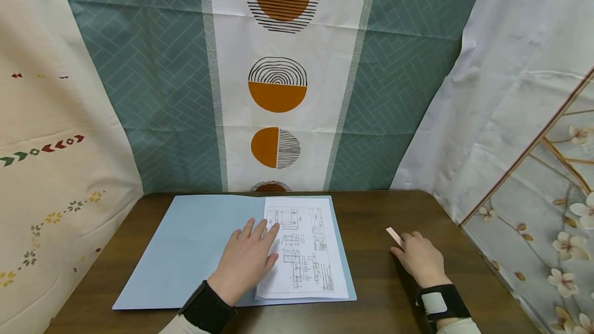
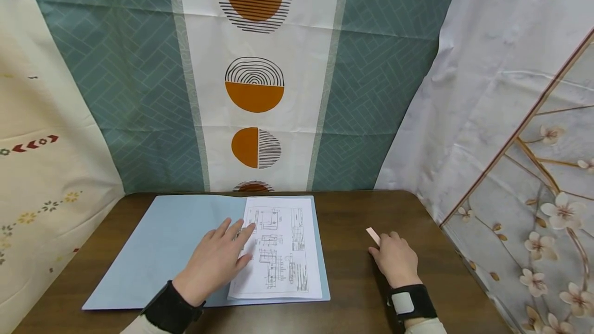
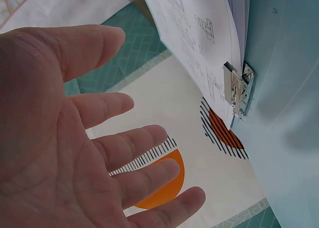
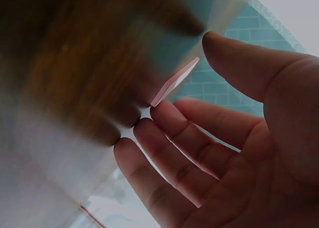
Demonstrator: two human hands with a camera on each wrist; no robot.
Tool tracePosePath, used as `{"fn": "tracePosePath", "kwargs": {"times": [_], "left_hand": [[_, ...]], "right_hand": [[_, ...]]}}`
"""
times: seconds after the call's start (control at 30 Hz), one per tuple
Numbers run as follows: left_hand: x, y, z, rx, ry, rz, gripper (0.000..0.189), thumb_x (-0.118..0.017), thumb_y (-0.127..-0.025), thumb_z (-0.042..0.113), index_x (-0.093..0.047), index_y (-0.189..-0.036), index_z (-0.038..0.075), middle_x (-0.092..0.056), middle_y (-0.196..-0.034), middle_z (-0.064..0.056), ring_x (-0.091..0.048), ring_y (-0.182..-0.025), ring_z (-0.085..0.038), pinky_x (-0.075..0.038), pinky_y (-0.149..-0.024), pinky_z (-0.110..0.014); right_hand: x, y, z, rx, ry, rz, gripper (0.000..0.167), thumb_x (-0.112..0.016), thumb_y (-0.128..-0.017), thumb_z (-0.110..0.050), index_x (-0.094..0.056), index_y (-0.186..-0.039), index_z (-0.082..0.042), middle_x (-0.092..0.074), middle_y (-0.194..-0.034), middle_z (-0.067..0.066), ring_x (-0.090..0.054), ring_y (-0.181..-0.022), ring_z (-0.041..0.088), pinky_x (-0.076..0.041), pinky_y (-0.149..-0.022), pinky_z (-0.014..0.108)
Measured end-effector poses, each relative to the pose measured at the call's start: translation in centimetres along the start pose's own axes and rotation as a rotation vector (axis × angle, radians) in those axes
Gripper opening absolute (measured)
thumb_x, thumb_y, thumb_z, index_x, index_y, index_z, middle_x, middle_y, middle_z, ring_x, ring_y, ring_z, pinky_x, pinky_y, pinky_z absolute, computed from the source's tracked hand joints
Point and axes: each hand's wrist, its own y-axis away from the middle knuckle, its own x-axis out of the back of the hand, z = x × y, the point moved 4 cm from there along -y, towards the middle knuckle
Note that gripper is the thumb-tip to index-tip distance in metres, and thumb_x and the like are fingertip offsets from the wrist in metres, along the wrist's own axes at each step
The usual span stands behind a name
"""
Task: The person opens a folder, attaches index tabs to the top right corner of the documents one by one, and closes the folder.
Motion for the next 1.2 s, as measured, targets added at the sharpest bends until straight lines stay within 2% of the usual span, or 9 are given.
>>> {"fn": "tracePosePath", "kwargs": {"times": [0.13,0.23,0.4,0.6,0.9,1.07,1.2], "left_hand": [[-0.1,-0.1,0.0,-0.001,0.014,-0.009,0.063,-0.088,-0.096,0.036,-0.068,-0.149,0.009,-0.065,-0.148,-0.024,-0.057,-0.14,-0.052,-0.053,-0.103,-0.067],[-0.1,-0.2,-0.1,0.004,0.024,-0.02,0.063,-0.088,-0.096,0.036,-0.068,-0.149,0.008,-0.065,-0.148,-0.024,-0.057,-0.141,-0.052,-0.053,-0.104,-0.067],[-0.2,-0.5,-0.5,0.016,0.027,-0.04,0.064,-0.087,-0.096,0.037,-0.067,-0.15,0.008,-0.065,-0.148,-0.023,-0.057,-0.141,-0.051,-0.052,-0.105,-0.067],[-0.4,-0.8,-0.7,0.008,0.042,-0.064,0.062,-0.087,-0.097,0.035,-0.068,-0.149,0.007,-0.066,-0.147,-0.023,-0.058,-0.14,-0.051,-0.053,-0.105,-0.065],[0.0,-0.9,-0.7,-0.008,0.07,-0.03,0.06,-0.088,-0.096,0.032,-0.069,-0.147,0.005,-0.067,-0.145,-0.025,-0.059,-0.137,-0.052,-0.054,-0.104,-0.066],[0.4,-0.8,-0.5,-0.013,0.091,-0.009,0.058,-0.088,-0.096,0.028,-0.069,-0.145,0.004,-0.067,-0.143,-0.026,-0.061,-0.135,-0.052,-0.056,-0.102,-0.065],[0.3,-0.8,-0.6,-0.007,0.107,-0.008,0.057,-0.088,-0.097,0.027,-0.07,-0.145,0.004,-0.068,-0.142,-0.026,-0.062,-0.134,-0.052,-0.056,-0.101,-0.064]], "right_hand": [[-0.2,-0.6,0.6,-0.001,-0.004,-0.017,0.027,-0.084,-0.099,-0.027,-0.076,-0.1,-0.001,-0.063,-0.09,0.014,-0.065,-0.077,0.035,-0.056,-0.065,0.055],[-0.3,-1.2,1.0,-0.015,-0.019,-0.024,0.024,-0.083,-0.1,-0.028,-0.077,-0.096,-0.005,-0.062,-0.085,0.012,-0.062,-0.072,0.031,-0.054,-0.061,0.051],[-0.3,-2.0,1.2,-0.063,-0.057,-0.024,0.021,-0.082,-0.099,-0.025,-0.077,-0.098,-0.005,-0.063,-0.082,0.009,-0.061,-0.07,0.027,-0.051,-0.061,0.048],[-0.2,-2.0,1.4,-0.093,-0.074,-0.052,0.017,-0.08,-0.1,-0.022,-0.076,-0.094,-0.006,-0.063,-0.078,0.006,-0.059,-0.069,0.026,-0.049,-0.059,0.047],[-0.1,-2.2,1.4,-0.103,-0.09,-0.061,0.013,-0.079,-0.099,-0.016,-0.075,-0.092,-0.006,-0.063,-0.077,0.006,-0.058,-0.069,0.027,-0.049,-0.06,0.047],[0.1,-2.2,0.8,-0.107,-0.09,-0.021,0.013,-0.077,-0.1,-0.015,-0.075,-0.094,-0.004,-0.064,-0.075,0.005,-0.058,-0.067,0.026,-0.049,-0.061,0.046],[0.0,-2.1,-0.1,-0.074,-0.092,0.034,0.011,-0.078,-0.098,-0.014,-0.075,-0.093,-0.005,-0.066,-0.074,0.004,-0.06,-0.065,0.025,-0.049,-0.059,0.046]]}}
